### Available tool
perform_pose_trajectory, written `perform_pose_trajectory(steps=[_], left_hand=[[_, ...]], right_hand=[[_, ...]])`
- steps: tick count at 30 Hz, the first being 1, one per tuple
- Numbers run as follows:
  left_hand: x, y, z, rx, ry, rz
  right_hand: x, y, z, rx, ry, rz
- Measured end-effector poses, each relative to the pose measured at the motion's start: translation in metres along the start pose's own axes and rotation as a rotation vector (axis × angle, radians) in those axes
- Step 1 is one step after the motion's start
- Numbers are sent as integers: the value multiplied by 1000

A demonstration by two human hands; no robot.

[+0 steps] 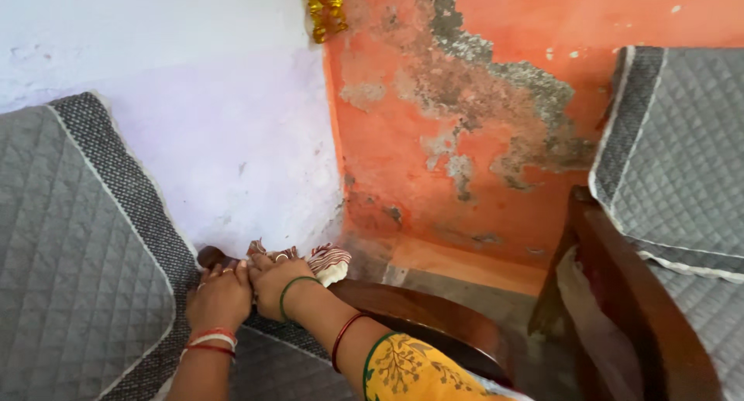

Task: The person wipes the wooden frames and fabric cushions of chairs using a white cloth, moving across different sections of the chairs.

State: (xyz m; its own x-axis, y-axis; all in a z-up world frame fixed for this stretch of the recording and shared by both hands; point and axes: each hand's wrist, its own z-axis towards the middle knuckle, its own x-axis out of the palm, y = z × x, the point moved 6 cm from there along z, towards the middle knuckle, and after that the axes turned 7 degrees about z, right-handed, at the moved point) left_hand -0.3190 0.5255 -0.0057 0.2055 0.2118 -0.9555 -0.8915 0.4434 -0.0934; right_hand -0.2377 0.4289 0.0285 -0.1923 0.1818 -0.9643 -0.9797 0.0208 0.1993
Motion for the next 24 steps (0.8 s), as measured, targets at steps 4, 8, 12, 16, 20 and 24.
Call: perform_pose_trajectory(steps=[4,8,12,16,20,24], left_hand=[[14,15,3,-28,-49,-167],[25,29,10,9,-190,-159],[18,37,12,71,-232,-216],[12,44,18,-66,19,-220],[15,43,31,-77,62,-182],[24,45,36,-33,96,-139]], right_hand=[[5,3,18,105,3,101],[24,15,38,-28,20,-182],[44,4,73,-235,-95,-95],[56,1,93,-146,-63,72],[46,2,95,76,-35,159],[47,2,81,234,-93,157]])
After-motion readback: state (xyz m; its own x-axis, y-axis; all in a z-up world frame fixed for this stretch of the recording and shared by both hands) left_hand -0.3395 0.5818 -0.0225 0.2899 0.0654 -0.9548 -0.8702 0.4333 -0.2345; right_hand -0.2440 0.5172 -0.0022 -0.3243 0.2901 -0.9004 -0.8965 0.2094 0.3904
